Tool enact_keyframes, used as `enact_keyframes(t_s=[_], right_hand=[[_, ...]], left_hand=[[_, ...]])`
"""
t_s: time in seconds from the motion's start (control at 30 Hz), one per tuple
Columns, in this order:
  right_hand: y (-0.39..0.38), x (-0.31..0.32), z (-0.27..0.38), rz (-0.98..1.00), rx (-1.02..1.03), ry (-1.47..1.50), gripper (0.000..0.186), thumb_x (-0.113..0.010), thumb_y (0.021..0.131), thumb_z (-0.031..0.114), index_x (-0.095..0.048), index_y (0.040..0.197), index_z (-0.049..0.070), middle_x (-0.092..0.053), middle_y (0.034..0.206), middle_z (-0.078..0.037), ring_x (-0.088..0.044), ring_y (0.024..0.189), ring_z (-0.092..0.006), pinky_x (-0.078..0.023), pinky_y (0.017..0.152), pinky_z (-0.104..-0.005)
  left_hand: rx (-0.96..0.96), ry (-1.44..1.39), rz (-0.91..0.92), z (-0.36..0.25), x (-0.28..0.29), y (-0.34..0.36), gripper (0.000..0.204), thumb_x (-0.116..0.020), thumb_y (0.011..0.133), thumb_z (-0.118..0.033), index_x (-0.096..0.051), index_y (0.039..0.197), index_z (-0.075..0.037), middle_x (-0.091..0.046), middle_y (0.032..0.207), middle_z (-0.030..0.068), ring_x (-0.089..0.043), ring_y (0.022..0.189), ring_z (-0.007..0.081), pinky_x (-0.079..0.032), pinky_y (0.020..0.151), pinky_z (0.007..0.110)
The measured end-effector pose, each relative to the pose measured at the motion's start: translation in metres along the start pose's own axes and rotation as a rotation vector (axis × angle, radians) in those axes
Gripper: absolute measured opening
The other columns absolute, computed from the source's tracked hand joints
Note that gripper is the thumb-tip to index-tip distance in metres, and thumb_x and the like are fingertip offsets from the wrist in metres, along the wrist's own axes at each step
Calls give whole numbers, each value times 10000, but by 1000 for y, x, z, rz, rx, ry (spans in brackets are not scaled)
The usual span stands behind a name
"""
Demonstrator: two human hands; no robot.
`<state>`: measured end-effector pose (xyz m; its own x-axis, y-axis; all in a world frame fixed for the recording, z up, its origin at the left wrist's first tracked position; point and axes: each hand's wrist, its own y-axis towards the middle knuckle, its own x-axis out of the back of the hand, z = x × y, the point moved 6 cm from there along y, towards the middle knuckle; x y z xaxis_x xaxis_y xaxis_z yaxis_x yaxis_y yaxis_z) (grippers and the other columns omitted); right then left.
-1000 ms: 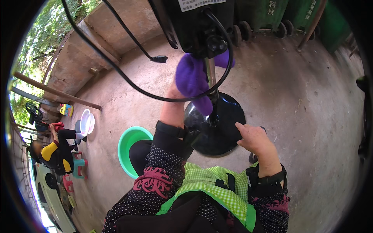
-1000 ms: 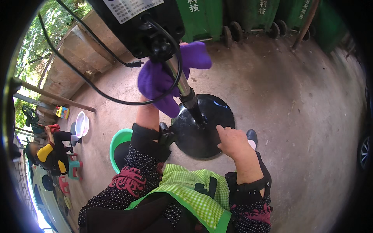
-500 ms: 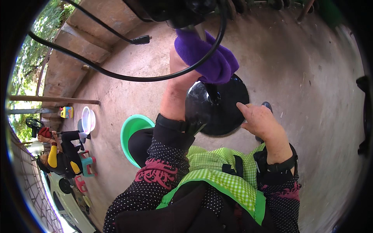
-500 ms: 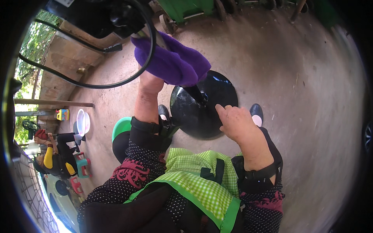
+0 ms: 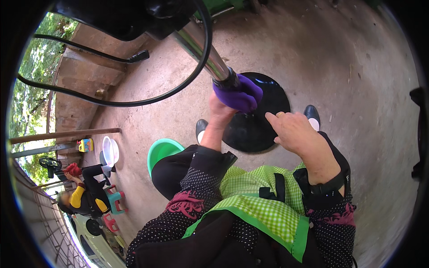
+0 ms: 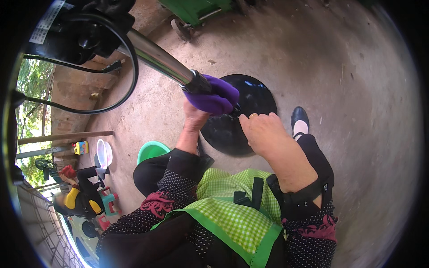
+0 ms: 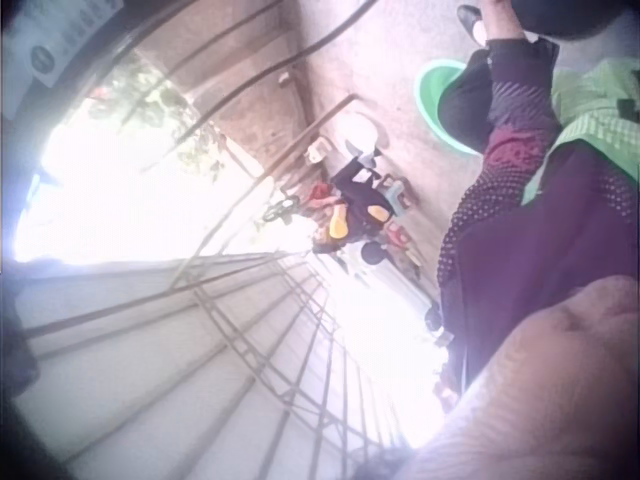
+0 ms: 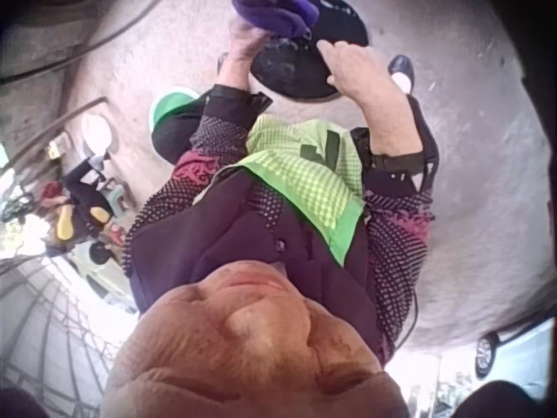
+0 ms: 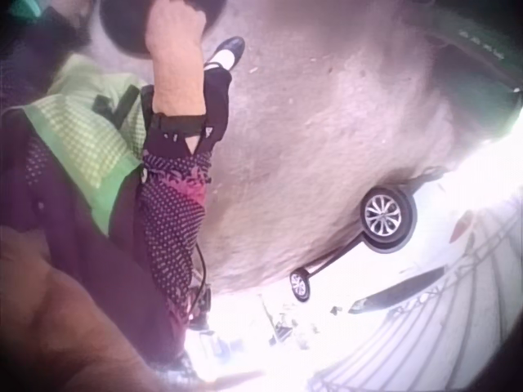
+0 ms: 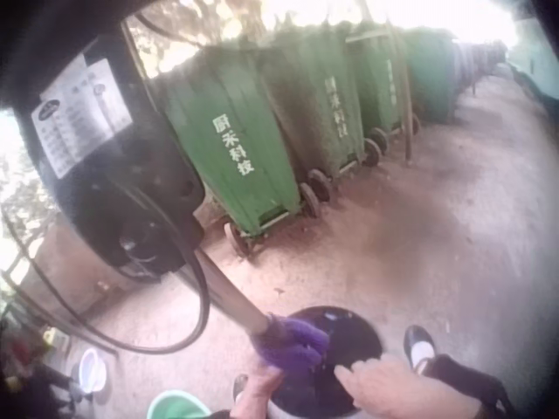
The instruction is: The person wipes the base and pole of a standing fan with a purple cloth. They repeatedly rub the circular base and the lower pole, occasionally lifting the cloth to reposition it, while a green basin sits nearby.
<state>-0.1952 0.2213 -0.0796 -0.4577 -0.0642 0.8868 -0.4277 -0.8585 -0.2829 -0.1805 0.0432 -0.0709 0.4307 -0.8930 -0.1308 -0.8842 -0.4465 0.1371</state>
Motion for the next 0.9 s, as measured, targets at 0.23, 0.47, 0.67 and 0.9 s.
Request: enact_keyframes(t_s=[0.23, 0.47, 0.67, 0.9], right_hand=[[2, 3, 2, 35, -33, -19, 568, -809, 770, 207, -532, 1247, 70, -669, 1042, -132, -669, 991, -317, -547, 831, -421], [2, 8, -12, 48, -100, 19, 605, -796, 787, 205, -515, 1311, 93, -664, 1114, -140, -652, 1040, -347, -540, 864, -446], [-3, 13, -19, 46, -134, 34, 642, -772, 790, 179, -499, 1363, 83, -663, 1155, -155, -630, 1092, -346, -513, 916, -444], [-5, 17, -14, 98, -170, 25, 651, -761, 796, 153, -495, 1385, 73, -659, 1179, -148, -619, 1111, -336, -500, 926, -433]], left_hand=[[182, -53, 97, 111, 22, -27, 277, -713, 781, 38, -638, 1044, -8, -700, 915, 81, -648, 695, 131, -519, 565, 260], [234, 203, 10, 184, 42, -45, 319, -736, 870, -174, -625, 1147, -61, -685, 1083, 47, -647, 998, 157, -526, 900, 334], [104, 148, 259, 71, 7, -9, 237, -741, 834, -67, -680, 1055, -6, -710, 986, 83, -679, 916, 154, -557, 820, 306], [0, 289, -73, 48, 12, -4, 348, -773, 748, 19, -699, 1085, -21, -698, 996, 44, -658, 896, 134, -534, 834, 303]])
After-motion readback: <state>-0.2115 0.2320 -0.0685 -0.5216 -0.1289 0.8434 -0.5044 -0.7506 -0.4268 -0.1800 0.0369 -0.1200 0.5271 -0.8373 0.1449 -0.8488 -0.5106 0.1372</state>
